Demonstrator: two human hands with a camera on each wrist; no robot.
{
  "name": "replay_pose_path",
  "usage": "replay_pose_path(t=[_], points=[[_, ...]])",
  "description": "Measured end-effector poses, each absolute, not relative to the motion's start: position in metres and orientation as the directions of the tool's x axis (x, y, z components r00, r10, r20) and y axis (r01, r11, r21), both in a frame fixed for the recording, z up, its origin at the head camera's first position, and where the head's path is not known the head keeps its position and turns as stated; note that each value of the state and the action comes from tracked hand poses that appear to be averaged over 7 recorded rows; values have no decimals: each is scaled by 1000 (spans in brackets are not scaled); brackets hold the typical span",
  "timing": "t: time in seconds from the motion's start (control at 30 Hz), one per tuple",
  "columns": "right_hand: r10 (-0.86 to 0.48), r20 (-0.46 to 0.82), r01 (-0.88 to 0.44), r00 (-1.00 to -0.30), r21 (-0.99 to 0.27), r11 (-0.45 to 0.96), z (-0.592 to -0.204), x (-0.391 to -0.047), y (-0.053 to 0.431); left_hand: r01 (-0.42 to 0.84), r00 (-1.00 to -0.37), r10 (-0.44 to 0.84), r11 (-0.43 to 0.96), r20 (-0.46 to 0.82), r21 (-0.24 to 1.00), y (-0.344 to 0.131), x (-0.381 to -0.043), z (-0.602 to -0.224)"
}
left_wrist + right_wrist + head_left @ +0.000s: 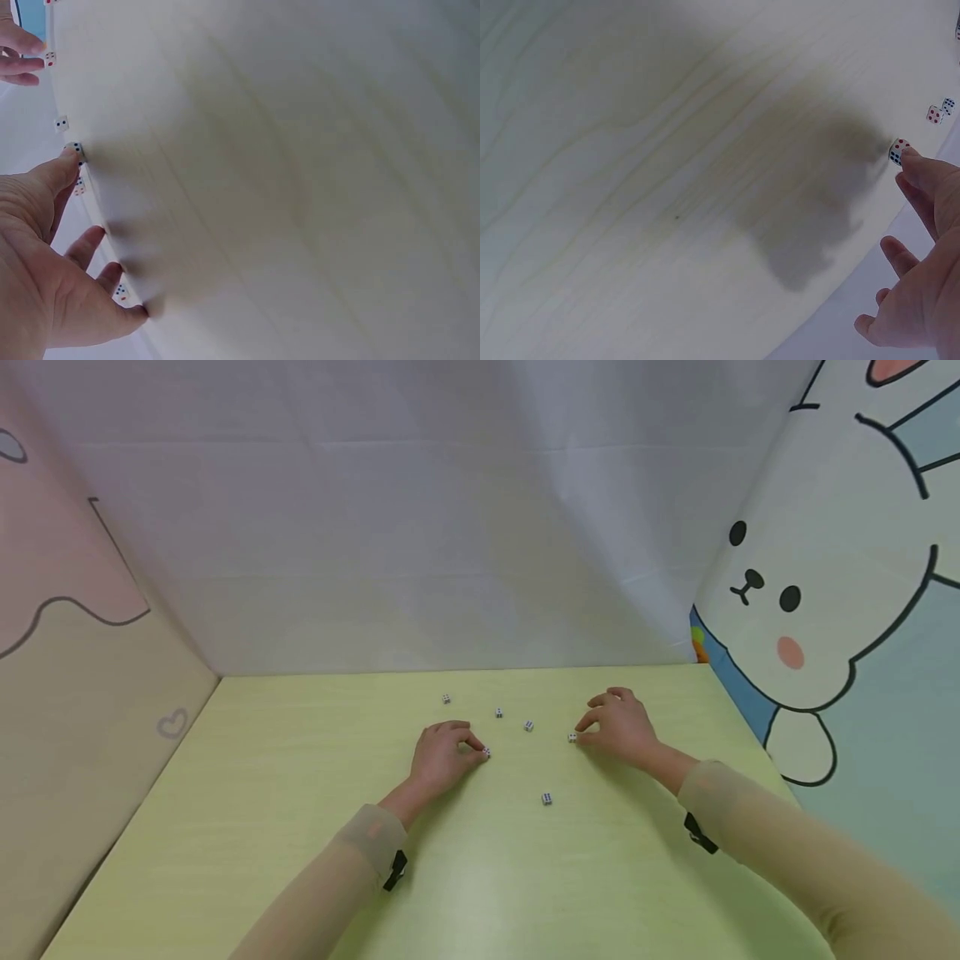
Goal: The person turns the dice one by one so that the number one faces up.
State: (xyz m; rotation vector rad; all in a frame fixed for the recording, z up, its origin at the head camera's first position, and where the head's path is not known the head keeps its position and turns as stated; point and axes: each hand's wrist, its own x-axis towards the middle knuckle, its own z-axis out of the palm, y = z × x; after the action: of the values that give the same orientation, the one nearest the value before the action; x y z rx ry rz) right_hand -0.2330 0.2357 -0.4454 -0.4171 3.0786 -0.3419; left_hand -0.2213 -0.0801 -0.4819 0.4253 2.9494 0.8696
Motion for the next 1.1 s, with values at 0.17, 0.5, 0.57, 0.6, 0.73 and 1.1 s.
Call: replay_pose_path(t=[0.17,0.5,0.57,0.6,0.73,1.1], points=[[-271,16,-267,-963,-235,935,-446,-232,235,235,-965,261,816,27,528,-80,-220,-480],[-268,27,-267,-963,-239,934,-448,-233,235,204,-971,239,819,5,537,-78,-218,-477],[-271,30,-271,-962,-239,933,-448,-233,235,203,-971,238,820,4,535,-78,-218,-477],[-274,32,-273,-961,-238,932,-447,-233,235,203,-971,238,819,4,536,-78,-218,-477],[-278,41,-279,-960,-249,927,-445,-233,234,208,-971,241,816,9,539,-78,-220,-476],[-273,37,-274,-961,-244,930,-445,-235,234,198,-971,241,823,-12,532,-79,-221,-474]])
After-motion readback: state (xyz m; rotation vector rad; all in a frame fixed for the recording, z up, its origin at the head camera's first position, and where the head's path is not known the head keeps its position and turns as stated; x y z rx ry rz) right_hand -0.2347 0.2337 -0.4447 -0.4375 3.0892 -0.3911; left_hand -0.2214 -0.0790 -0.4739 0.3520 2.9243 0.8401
